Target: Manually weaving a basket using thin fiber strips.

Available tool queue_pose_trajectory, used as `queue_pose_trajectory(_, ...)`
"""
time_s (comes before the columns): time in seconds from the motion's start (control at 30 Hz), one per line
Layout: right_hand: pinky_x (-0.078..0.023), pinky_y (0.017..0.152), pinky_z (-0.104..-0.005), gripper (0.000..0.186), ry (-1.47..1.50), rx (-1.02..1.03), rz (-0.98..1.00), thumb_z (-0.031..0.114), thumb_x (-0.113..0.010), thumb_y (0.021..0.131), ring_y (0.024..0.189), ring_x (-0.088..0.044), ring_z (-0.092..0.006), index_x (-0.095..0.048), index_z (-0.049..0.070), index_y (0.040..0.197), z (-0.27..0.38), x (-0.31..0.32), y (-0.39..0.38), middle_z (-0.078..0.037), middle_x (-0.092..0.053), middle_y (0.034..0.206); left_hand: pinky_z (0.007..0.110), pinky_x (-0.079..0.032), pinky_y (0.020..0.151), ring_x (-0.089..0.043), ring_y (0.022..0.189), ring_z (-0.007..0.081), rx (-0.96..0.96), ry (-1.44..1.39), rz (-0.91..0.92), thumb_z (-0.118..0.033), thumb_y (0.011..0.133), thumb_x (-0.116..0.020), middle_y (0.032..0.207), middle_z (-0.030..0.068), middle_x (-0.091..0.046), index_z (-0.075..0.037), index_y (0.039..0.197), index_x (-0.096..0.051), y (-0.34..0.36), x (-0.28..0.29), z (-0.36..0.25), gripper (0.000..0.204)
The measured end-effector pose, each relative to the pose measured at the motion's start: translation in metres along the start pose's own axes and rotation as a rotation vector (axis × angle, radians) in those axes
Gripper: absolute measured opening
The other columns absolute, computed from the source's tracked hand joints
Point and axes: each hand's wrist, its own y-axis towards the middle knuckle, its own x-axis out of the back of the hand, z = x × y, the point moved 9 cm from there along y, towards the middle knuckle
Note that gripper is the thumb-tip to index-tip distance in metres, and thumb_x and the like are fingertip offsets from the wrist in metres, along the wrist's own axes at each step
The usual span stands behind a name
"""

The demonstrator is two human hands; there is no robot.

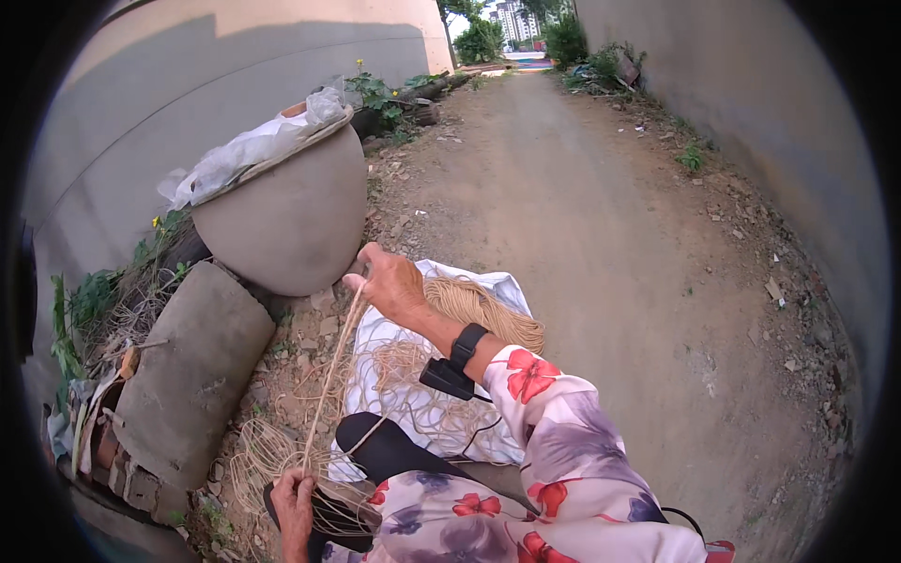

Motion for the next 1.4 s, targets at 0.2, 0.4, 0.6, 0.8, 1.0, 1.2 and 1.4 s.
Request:
queue_pose_trajectory(0.2,-0.043,0.036,-0.0239,0.053,0.618,-0.672,-0.096,0.046,-0.074,0.085,0.044,-0.054,-0.011,-0.053,0.004,0.112,-0.195,0.088,-0.026,-0.011,-0.065,0.07,0.034,-0.045,0.069,-0.057,0.067,0.0211,0.046,-0.086,-0.003,-0.009,0.082,-0.068,0.072,0.0097,-0.066,0.0,0.085,-0.068,0.012,0.0,0.008,0.009)
queue_pose_trajectory(0.4,-0.061,0.068,-0.0365,0.068,0.654,-0.78,-0.37,0.052,-0.068,0.087,0.076,-0.069,-0.0249,-0.044,0.001,0.124,-0.275,0.126,-0.061,-0.019,-0.064,0.097,0.034,-0.043,0.076,-0.056,0.072,0.0253,-0.15,0.028,0.01,-0.01,0.081,-0.069,0.077,0.0103,-0.067,-0.002,0.086,-0.068,0.013,-0.003,-0.018,0.009)
queue_pose_trajectory(0.6,-0.056,0.054,-0.0294,0.06,0.95,-0.88,-0.492,0.049,-0.054,0.097,0.066,-0.061,-0.0183,-0.045,-0.004,0.124,-0.287,0.107,-0.086,-0.013,-0.06,0.089,0.035,-0.043,0.075,-0.06,0.074,0.0252,-0.226,0.028,0.006,-0.01,0.084,-0.066,0.078,0.0096,-0.066,-0.003,0.088,-0.066,0.013,0.001,-0.016,0.008)
queue_pose_trajectory(0.8,-0.041,0.046,-0.0297,0.042,-0.312,-0.107,-0.337,0.043,-0.053,0.098,0.048,-0.047,-0.0169,-0.059,0.002,0.106,-0.176,0.199,-0.011,-0.004,-0.053,0.059,0.034,-0.044,0.074,-0.057,0.074,0.0213,-0.161,-0.008,0.026,-0.013,0.087,-0.065,0.077,0.0072,-0.065,-0.002,0.089,-0.066,0.011,0.007,0.002,0.011)
queue_pose_trajectory(1.0,-0.051,0.083,-0.0418,0.051,-1.422,-0.101,0.489,0.036,-0.081,0.071,0.105,-0.062,-0.0328,-0.064,0.012,0.113,-0.206,0.141,-0.06,-0.014,-0.063,0.112,0.035,-0.048,0.078,-0.064,0.08,0.0249,-0.039,-0.085,0.139,-0.018,0.09,-0.063,0.086,0.0107,-0.069,-0.004,0.099,-0.067,0.019,0.007,0.012,0.017)
queue_pose_trajectory(1.2,-0.046,0.098,-0.0394,0.045,-0.032,0.128,0.721,0.015,-0.073,0.078,0.112,-0.059,-0.0329,-0.061,0.001,0.12,-0.064,-0.061,-0.128,-0.018,-0.063,0.116,0.029,-0.049,0.078,-0.064,0.084,0.0147,0.027,-0.269,0.233,-0.021,0.095,-0.055,0.089,0.0071,-0.068,-0.003,0.1,-0.064,0.025,0.009,0.017,0.021)
queue_pose_trajectory(1.4,-0.037,0.075,-0.0397,0.036,-0.014,0.47,0.719,0.041,-0.072,0.08,0.075,-0.059,-0.0284,-0.063,0.006,0.075,0.078,-0.152,-0.202,-0.011,-0.064,0.076,0.029,-0.049,0.078,-0.063,0.084,0.014,0.061,-0.29,0.203,-0.021,0.095,-0.056,0.09,0.0068,-0.069,-0.003,0.102,-0.065,0.023,0.009,0.019,0.022)
